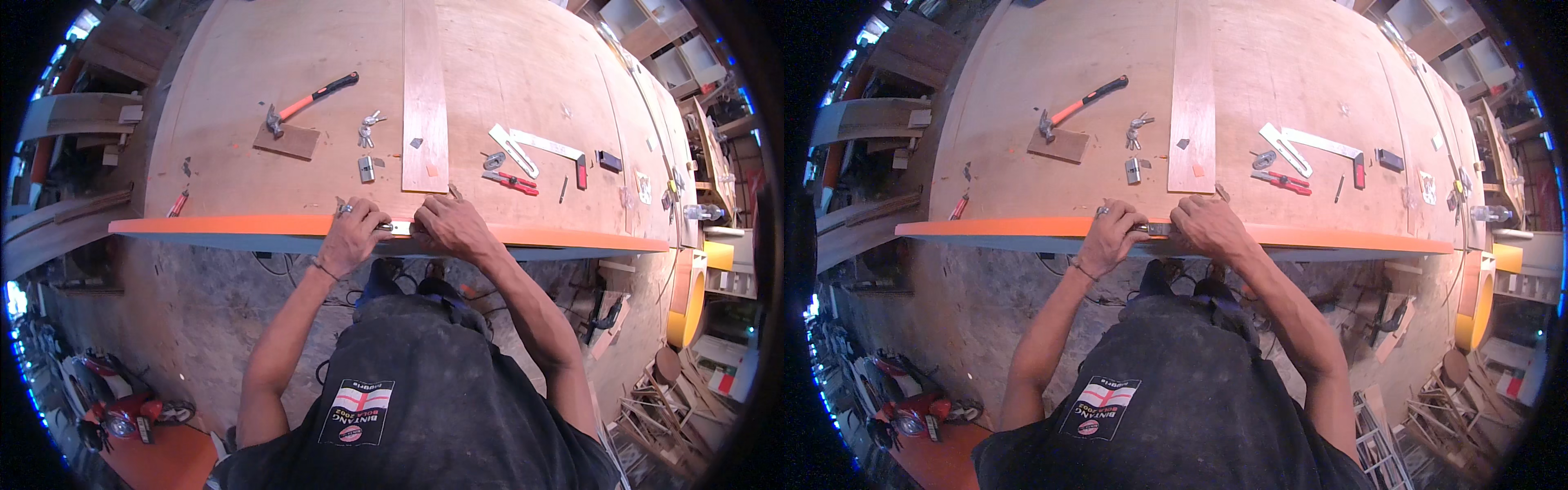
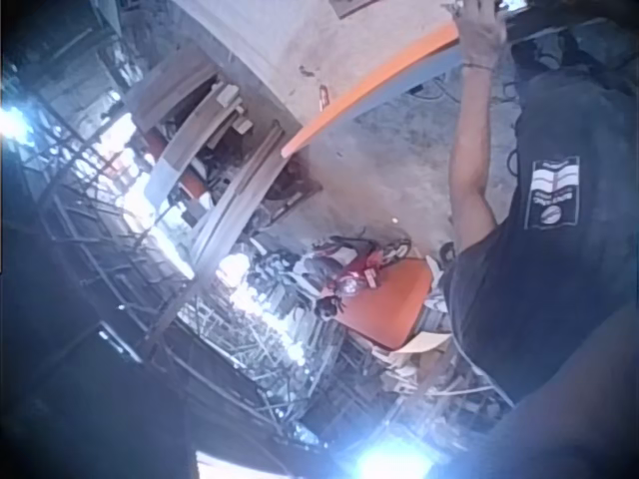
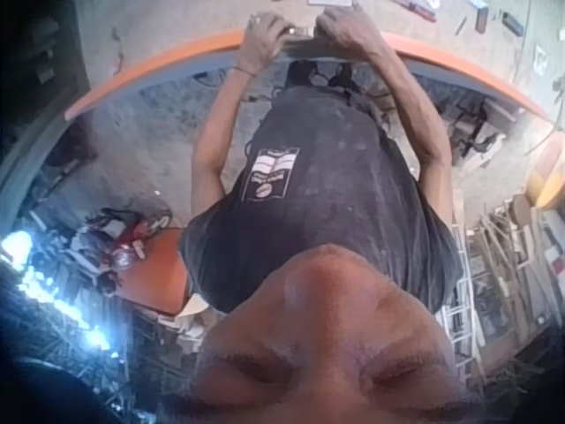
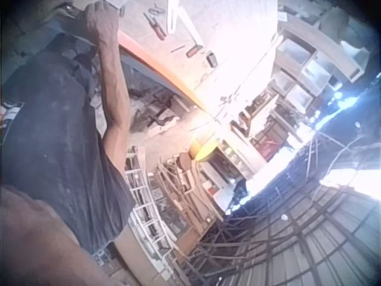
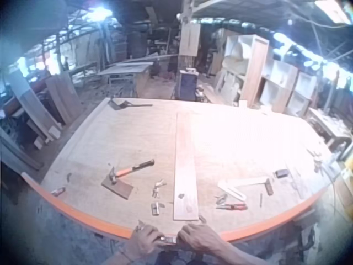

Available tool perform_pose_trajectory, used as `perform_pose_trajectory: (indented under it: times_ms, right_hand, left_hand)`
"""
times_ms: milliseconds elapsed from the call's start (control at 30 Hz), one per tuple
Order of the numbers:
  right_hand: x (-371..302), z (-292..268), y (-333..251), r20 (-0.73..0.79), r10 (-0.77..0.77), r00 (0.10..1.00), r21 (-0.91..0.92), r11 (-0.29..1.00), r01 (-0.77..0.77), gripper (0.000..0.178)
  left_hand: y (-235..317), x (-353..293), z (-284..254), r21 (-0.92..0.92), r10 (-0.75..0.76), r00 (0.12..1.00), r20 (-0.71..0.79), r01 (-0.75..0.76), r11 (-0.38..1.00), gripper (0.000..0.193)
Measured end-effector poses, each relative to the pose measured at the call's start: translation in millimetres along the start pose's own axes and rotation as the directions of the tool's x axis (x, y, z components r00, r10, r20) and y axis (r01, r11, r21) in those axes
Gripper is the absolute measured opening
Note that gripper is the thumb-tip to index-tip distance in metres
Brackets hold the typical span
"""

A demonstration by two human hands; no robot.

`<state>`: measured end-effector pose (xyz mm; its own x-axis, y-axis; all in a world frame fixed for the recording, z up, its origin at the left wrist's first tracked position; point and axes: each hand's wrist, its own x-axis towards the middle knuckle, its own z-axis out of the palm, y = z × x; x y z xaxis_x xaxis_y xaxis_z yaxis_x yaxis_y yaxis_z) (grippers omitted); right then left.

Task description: The person fits a lock mechanism into a wooden door edge by marking the area with a pencil and level, then using a router to carve a slot.

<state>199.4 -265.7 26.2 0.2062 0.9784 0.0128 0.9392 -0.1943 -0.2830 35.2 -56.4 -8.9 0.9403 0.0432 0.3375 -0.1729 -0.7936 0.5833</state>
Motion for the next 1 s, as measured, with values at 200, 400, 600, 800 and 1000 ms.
perform_pose_trajectory:
  times_ms: [200,400,600,800,1000]
  right_hand:
    - [8,-16,7,0.123,0.129,0.984,0.257,0.954,-0.157,0.025]
    - [45,-19,42,0.339,0.047,0.939,0.330,0.929,-0.166,0.024]
    - [75,-31,44,0.498,-0.054,0.866,0.323,0.938,-0.127,0.018]
    - [89,-32,46,0.594,-0.059,0.803,0.334,0.925,-0.179,0.017]
    - [104,-32,53,0.689,-0.116,0.715,0.411,0.876,-0.253,0.020]
  left_hand:
    - [2,-6,4,0.055,-0.020,1.000,-0.023,0.021,0.998,0.029]
    - [2,-1,3,0.028,-0.016,1.000,0.004,0.016,0.999,0.027]
    - [1,-1,1,0.026,-0.013,1.000,0.004,0.013,1.000,0.028]
    - [-1,2,2,0.017,-0.008,1.000,0.007,0.007,1.000,0.030]
    - [-4,2,1,0.012,-0.009,1.000,0.028,0.009,1.000,0.033]
